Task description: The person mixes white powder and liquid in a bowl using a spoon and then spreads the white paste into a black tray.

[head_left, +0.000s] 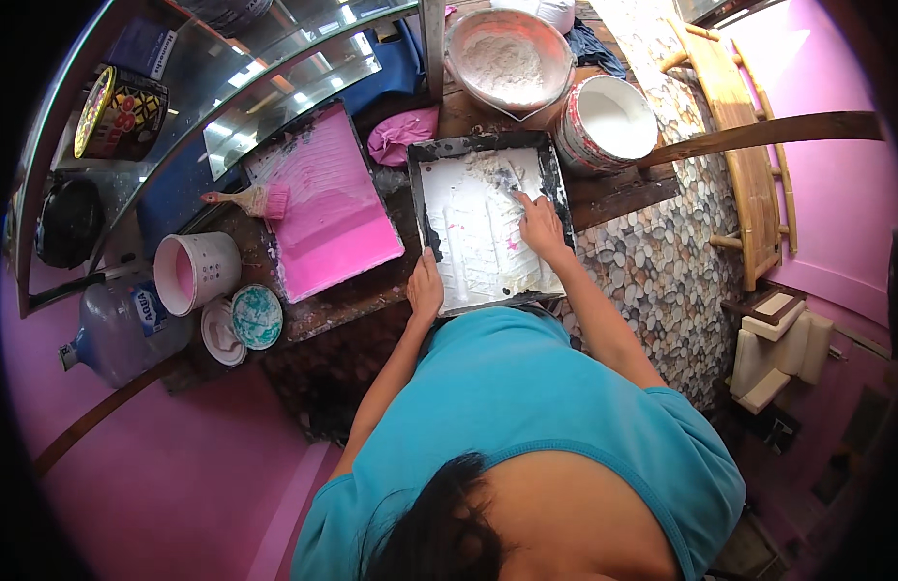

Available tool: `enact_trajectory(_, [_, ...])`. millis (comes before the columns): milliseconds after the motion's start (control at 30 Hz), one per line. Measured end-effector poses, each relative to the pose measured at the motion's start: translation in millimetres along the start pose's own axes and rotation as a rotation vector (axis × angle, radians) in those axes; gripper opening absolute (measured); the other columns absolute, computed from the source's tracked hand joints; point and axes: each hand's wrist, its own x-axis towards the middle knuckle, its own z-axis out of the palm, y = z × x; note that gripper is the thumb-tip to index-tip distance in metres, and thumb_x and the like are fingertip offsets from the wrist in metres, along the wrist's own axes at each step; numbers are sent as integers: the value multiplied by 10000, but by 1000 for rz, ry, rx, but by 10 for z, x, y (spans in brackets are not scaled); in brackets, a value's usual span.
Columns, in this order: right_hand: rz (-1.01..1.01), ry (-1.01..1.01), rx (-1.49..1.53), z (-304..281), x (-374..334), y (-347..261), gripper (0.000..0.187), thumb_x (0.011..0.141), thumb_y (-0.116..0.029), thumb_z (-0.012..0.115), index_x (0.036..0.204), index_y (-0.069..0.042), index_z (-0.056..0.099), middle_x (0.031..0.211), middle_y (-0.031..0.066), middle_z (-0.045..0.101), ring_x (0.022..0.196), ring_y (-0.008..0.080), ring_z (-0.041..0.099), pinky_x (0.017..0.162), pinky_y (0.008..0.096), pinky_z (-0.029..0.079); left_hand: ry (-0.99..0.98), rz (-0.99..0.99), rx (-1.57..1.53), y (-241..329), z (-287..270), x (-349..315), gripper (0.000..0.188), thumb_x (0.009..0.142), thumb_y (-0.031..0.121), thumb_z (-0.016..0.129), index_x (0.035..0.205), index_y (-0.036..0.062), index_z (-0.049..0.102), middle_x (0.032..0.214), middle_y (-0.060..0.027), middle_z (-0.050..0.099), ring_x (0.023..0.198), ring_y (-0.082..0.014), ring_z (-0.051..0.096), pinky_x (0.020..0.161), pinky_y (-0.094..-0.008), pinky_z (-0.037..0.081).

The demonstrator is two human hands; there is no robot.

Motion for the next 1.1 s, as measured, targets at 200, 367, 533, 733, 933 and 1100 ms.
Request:
enact_trajectory(200, [78,-30,8,-540,-216,-126,393,809,-141,516,1190,-211,577,899,221,524,793,375,599,733,458,483,-33,-30,1,-16,-19,47,623,950,482,208,1043,-16,571,956,-289,594,940,-462,542,806,-506,405])
enact_trajectory(367, [74,-52,-52,-433,-259,-190,340,830,-151,505,1149,-204,611,899,220,523,767,384,608,703,460,490,-37,-7,-52,-22,15,41,614,952,475,211,1046,-16,566,970,-286,595,947,-463,538,815,-503,405])
enact_trajectory(533, [72,25,-30,-281,6,-209,337,825,-135,506,1137,-187,620,929,246,530,734,402,607,703,453,494,-66,-23,-10,8,-32,30,611,954,469,205,1058,-19,556,969,-282,598,953,-460,538,824,-497,405])
enact_trajectory(733, [189,-27,338,-275,239,-158,331,811,-147,498,1113,-101,628,875,273,580,782,410,605,767,464,472,-76,-32,18,-36,-26,27,611,952,473,190,1083,-8,544,987,-277,597,962,-455,535,837,-503,397])
enact_trajectory(933, [48,-108,-149,-199,218,-308,409,783,-80,497,1179,-128,584,956,248,536,790,403,617,730,457,503,-47,-43,32,16,-33,14,608,952,471,189,1062,-7,550,971,-276,600,952,-457,536,832,-509,394])
enact_trajectory(1100, [14,-151,-126,-519,93,-194,392,796,-63,463,1143,-157,618,942,268,565,802,396,615,730,457,498,-53,-47,46,-1,-47,18,609,952,473,189,1042,-6,554,956,-280,601,945,-459,537,826,-511,395])
